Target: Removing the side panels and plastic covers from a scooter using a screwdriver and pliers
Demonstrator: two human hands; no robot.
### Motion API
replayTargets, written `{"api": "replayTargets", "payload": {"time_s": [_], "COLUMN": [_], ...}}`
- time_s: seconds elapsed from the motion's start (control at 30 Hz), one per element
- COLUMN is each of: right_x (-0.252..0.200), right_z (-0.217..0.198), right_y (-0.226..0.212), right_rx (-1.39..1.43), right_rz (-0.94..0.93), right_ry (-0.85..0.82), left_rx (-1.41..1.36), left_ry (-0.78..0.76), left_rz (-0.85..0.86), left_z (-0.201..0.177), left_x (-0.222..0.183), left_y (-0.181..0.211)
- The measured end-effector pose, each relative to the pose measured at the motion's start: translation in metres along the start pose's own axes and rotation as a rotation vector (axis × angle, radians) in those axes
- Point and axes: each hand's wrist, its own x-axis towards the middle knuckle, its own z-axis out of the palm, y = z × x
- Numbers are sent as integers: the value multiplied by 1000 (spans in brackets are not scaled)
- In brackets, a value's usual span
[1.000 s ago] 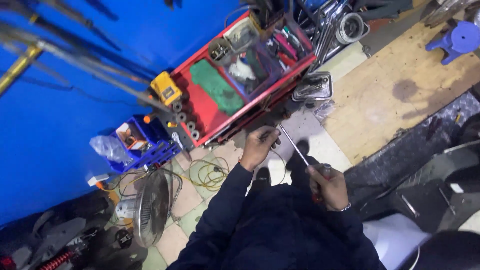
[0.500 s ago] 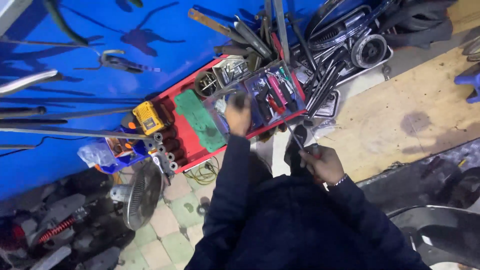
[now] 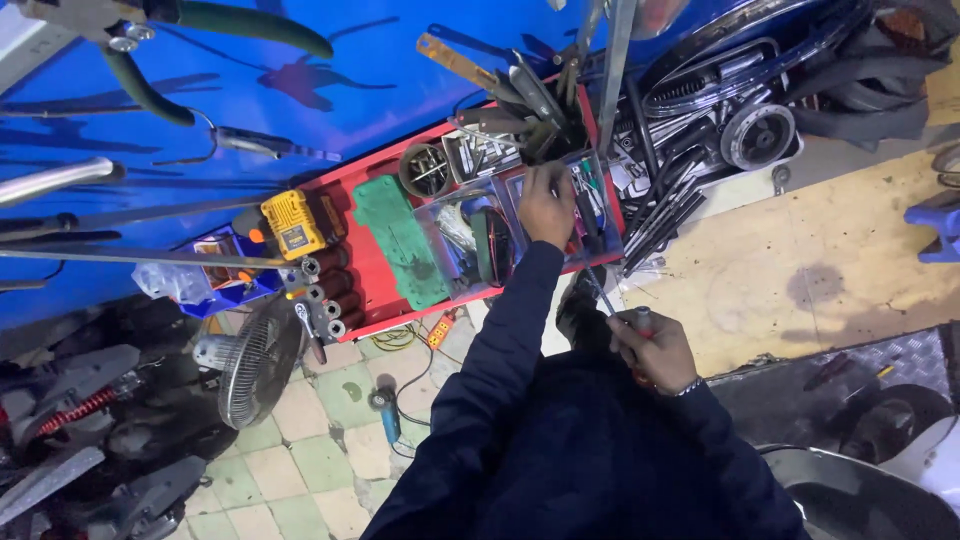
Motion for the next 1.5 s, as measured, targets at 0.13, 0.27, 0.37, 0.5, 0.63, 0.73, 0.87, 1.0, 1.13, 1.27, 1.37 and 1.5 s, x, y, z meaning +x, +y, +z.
{"api": "replayTargets", "payload": {"time_s": [0.13,0.27,0.37,0.5,0.63,0.73,0.87,1.0,1.13,1.27,1.37,1.5], "right_x": [11,15,15,13,19,14,20,24,23,17,16,17], "right_z": [2,5,9,15,15,20,19,22,24,37,42,45], "right_y": [14,26,32,23,36,18,29,42,38,0,-3,0], "right_rx": [31,101,115,109,124,132,126,119,53,-12,-14,-25], "right_rz": [-5,17,19,28,9,1,-4,-13,28,30,47,58], "right_ry": [0,-3,-6,-2,3,5,-17,-23,-44,-70,-73,-73], "left_rx": [-92,-279,-258,-539,-701,-732,-772,-676,-601,-589,-600,-587], "left_ry": [-28,-31,-126,-125,-23,13,-12,-154,-187,-172,-197,-176], "left_rz": [-318,-505,-594,-839,-849,-886,-820,-710,-541,-448,-498,-526], "left_z": [-16,-15,-35,-31,-30,-25,-25,-34,-44,-44,-44,-15], "left_x": [10,32,61,80,85,77,55,30,15,1,0,-15], "left_y": [0,-22,3,-9,-11,-15,-18,9,36,34,26,-22]}}
